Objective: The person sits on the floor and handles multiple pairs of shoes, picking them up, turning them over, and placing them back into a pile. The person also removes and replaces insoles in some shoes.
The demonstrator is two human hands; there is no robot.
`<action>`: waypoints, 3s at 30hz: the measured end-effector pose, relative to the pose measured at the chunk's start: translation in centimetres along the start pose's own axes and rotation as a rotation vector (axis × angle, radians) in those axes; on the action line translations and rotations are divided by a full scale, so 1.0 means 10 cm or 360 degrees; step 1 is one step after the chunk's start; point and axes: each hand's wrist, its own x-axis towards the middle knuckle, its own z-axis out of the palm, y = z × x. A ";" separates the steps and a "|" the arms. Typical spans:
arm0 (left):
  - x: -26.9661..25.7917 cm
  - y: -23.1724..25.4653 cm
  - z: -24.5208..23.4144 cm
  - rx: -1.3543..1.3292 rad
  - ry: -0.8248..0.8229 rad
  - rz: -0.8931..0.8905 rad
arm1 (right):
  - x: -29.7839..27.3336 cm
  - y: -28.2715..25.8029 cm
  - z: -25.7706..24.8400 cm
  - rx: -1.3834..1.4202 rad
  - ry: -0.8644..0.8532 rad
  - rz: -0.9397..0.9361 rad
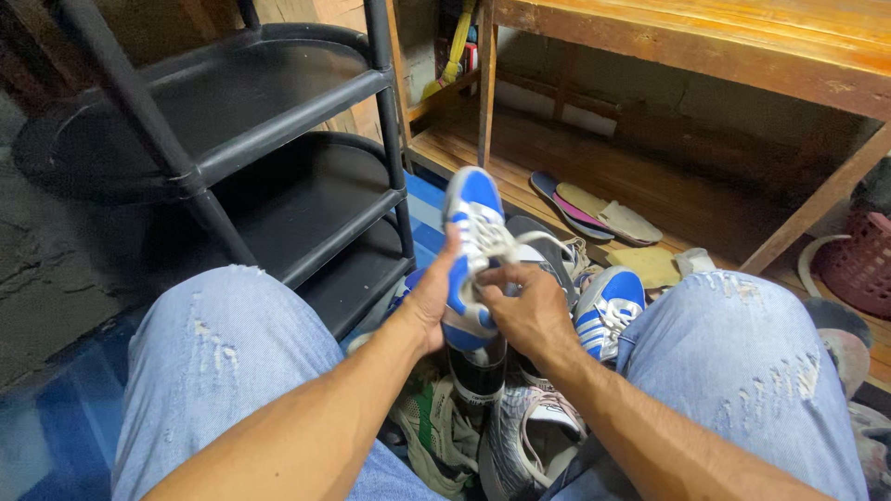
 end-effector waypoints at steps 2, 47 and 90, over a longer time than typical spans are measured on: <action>0.01 0.03 -0.03 -0.0162 0.0051 0.0046 | 0.01 0.07 0.00 -0.0017 0.0203 -0.0286; 0.18 0.00 0.04 0.0017 0.0497 -0.0606 | 0.33 -0.23 -0.23 -0.0924 -0.0191 -0.0298; 0.28 0.10 -0.10 0.0070 0.0133 -0.0413 | 0.50 -0.01 -0.48 0.0074 -0.0087 -0.0119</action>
